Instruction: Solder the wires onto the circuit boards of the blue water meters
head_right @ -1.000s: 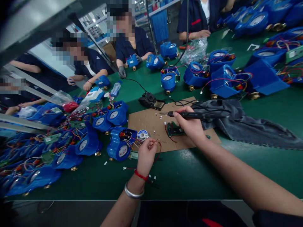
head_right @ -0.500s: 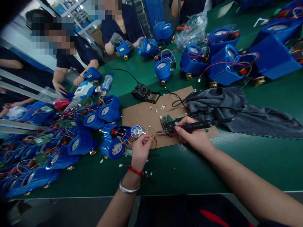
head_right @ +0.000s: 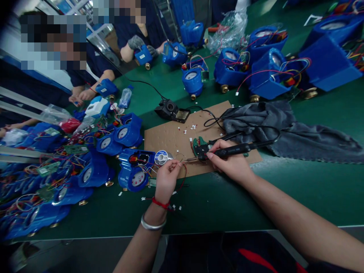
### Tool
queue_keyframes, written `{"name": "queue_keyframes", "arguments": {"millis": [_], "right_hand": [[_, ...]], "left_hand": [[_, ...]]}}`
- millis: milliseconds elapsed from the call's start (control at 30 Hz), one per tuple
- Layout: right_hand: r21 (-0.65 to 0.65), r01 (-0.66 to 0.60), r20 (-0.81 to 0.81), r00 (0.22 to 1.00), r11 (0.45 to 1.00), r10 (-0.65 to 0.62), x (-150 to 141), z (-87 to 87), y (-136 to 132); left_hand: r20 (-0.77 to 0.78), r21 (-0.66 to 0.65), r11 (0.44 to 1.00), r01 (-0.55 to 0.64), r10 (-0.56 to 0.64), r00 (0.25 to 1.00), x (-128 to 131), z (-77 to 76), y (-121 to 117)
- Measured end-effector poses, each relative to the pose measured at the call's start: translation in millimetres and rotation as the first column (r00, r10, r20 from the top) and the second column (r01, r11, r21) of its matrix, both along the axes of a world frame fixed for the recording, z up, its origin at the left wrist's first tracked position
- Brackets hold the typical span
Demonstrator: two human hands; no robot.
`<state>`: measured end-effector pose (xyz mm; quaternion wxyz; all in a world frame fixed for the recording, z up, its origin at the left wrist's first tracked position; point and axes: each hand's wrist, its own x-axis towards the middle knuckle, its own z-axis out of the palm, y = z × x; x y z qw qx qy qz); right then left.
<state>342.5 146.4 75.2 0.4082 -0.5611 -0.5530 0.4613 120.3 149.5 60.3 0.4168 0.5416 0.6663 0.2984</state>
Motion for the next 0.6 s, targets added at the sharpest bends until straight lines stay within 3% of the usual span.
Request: {"name": "queue_keyframes", "arguments": {"millis": [367, 600], "right_hand": [[-0.013, 0.002, -0.026, 1.0, 1.0, -0.002, -1.9, 1.9, 1.8], [-0.033, 0.064, -0.121, 0.99, 0.997, -0.068, -1.1, 2.7, -0.8]], "left_hand": [[0.046, 0.019, 1.0, 0.003, -0.004, 0.999, 2.1, -0.1, 1.3], [0.039, -0.001, 1.0, 0.026, -0.026, 0.999, 0.6, 7.1, -1.1]]}}
